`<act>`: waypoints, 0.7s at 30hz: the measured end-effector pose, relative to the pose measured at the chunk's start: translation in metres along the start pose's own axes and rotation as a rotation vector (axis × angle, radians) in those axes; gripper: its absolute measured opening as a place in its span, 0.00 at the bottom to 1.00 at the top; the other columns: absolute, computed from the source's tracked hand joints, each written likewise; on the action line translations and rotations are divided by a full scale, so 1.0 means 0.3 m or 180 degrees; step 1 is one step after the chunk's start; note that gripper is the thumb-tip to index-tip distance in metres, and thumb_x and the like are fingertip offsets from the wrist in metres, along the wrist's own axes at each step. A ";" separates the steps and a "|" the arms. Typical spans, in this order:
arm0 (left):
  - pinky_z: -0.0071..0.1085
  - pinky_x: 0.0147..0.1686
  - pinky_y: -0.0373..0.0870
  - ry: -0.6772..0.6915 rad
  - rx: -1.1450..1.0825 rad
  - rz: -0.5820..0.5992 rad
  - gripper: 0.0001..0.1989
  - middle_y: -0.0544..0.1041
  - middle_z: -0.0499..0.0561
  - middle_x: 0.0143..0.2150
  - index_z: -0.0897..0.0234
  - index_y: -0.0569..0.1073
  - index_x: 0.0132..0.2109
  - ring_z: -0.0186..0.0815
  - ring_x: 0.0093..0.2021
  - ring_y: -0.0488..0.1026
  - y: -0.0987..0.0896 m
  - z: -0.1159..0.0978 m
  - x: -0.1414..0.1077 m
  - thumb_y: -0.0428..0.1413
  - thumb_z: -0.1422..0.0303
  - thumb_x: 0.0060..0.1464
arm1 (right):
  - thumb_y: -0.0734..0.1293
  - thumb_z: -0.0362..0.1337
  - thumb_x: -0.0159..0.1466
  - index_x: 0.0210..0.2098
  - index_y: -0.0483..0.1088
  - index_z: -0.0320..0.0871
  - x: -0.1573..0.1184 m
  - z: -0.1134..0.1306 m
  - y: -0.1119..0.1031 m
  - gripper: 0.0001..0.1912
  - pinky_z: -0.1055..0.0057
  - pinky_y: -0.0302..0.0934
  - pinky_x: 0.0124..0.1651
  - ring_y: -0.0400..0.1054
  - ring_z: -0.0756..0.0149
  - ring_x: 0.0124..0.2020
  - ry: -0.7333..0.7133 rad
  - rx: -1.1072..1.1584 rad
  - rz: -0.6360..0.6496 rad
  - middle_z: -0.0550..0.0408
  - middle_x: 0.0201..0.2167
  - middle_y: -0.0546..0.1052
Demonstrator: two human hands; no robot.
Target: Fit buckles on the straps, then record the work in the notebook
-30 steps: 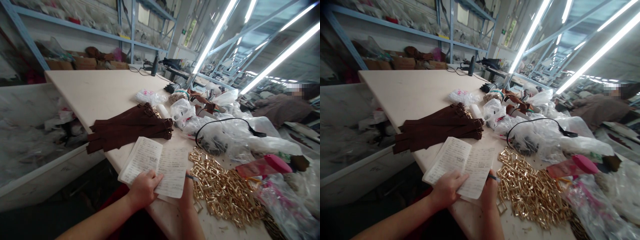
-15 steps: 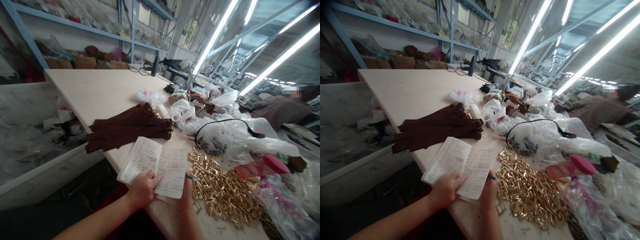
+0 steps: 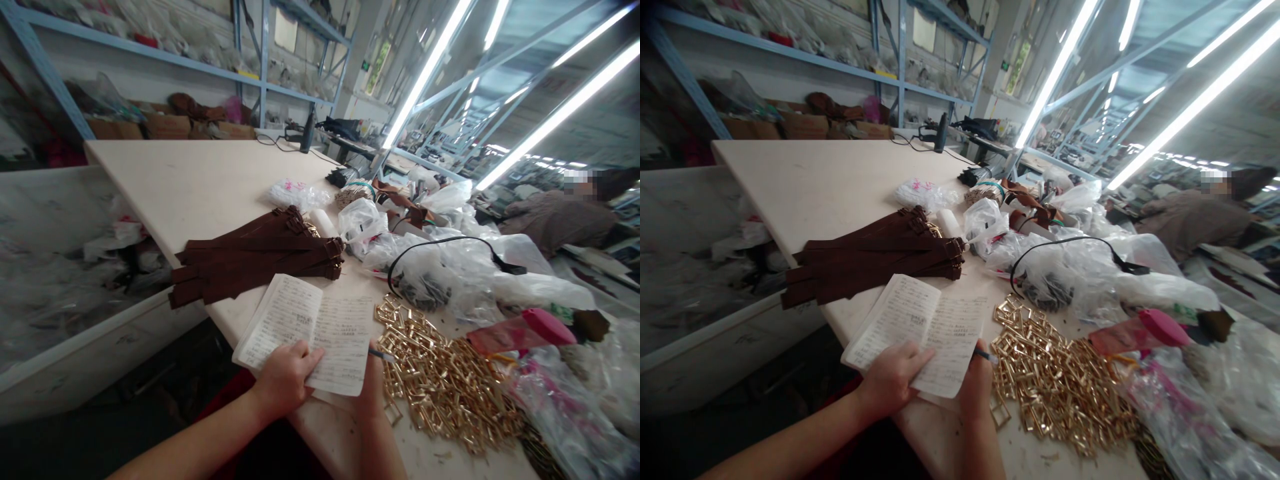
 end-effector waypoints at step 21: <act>0.38 0.35 0.68 -0.0005 -0.0013 -0.0025 0.25 0.70 0.54 0.39 0.61 0.66 0.55 0.41 0.34 0.69 -0.010 -0.006 0.001 0.54 0.68 0.47 | 0.64 0.40 0.52 0.32 0.65 0.43 0.003 0.008 -0.004 0.09 0.66 0.63 0.34 0.68 0.61 0.32 0.0005 0.0029 0.0042 0.52 0.31 0.74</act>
Point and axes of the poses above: each hand's wrist, its own x-axis towards the middle knuckle, its own y-axis out of the palm, z = x × y, the point moved 3 cm from there along x, towards the middle knuckle
